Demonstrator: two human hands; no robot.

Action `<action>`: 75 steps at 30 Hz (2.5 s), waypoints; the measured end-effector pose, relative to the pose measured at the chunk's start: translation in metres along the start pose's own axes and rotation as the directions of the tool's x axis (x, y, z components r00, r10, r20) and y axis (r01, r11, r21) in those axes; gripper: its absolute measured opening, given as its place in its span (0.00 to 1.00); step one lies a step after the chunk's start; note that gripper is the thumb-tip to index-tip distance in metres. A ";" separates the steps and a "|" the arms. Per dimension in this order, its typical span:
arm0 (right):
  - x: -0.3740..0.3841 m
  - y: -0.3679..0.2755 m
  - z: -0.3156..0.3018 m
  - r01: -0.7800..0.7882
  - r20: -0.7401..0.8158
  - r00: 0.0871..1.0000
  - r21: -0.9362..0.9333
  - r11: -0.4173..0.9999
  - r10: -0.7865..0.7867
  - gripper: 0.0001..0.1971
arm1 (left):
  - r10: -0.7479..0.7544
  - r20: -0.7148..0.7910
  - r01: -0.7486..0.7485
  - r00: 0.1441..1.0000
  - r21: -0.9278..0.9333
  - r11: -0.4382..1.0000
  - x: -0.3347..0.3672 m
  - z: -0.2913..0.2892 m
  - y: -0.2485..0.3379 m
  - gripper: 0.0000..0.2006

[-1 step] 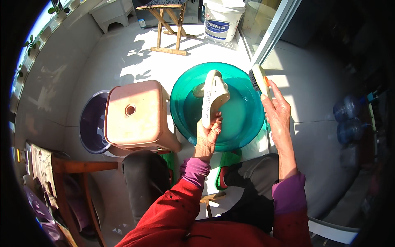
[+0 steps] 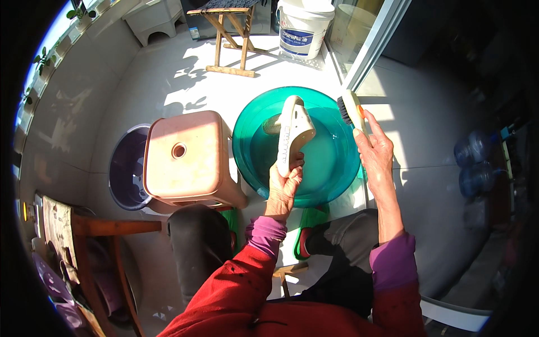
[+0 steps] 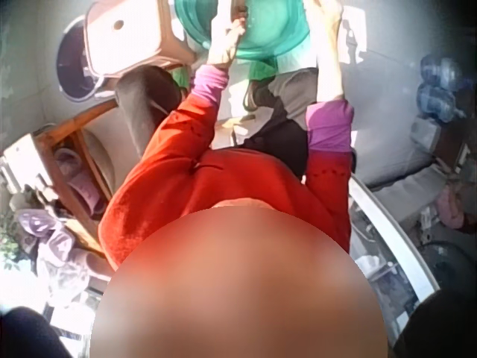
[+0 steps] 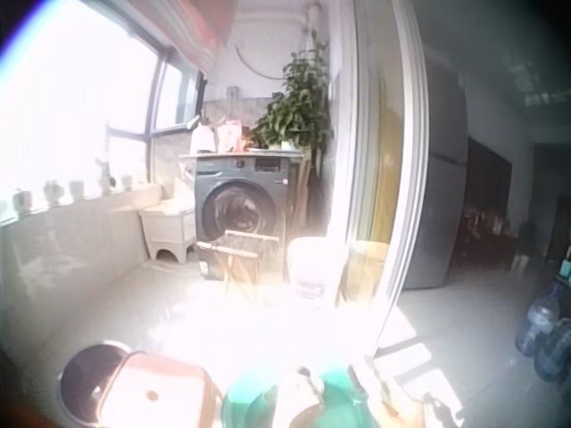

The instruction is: The person scrubs a pair of white slippers with a brush in a green basin of water, rinses them, and places them on a nearby wooden table. They then pick up a purple slipper from the table, inspect it, and return to scrubbing the white slippers.

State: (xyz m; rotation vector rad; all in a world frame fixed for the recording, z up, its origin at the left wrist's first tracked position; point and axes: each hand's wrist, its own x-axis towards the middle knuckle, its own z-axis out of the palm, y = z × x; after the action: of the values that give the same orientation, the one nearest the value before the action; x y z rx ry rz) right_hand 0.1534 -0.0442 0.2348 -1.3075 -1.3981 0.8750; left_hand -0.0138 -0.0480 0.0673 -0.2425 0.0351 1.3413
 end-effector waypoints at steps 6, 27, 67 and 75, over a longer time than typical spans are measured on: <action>0.023 0.024 0.021 0.056 0.026 0.998 -0.142 0.988 -0.053 0.36 | -0.084 -0.014 0.084 0.996 -0.004 0.996 -0.021 0.035 -0.016 0.19; 0.000 0.000 0.063 0.205 0.025 0.975 -0.482 0.852 -0.221 0.41 | -0.186 -0.061 0.196 0.981 0.321 0.927 -0.069 0.092 0.026 0.30; -0.030 -0.005 0.082 0.528 0.495 0.840 -0.653 0.542 -0.222 0.31 | 0.314 0.084 -0.239 0.946 0.835 0.495 -0.100 0.067 0.029 0.28; -0.066 -0.002 0.089 0.625 0.659 0.728 -0.526 0.577 -0.189 0.30 | 0.345 -0.086 -0.141 0.935 0.802 0.581 -0.108 0.061 0.042 0.26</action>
State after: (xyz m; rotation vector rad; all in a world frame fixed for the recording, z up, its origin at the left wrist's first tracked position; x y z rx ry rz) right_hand 0.0629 -0.0990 0.2026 -1.1869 -2.5993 0.3162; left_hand -0.0862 -0.1313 0.1384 0.3866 0.8898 1.4410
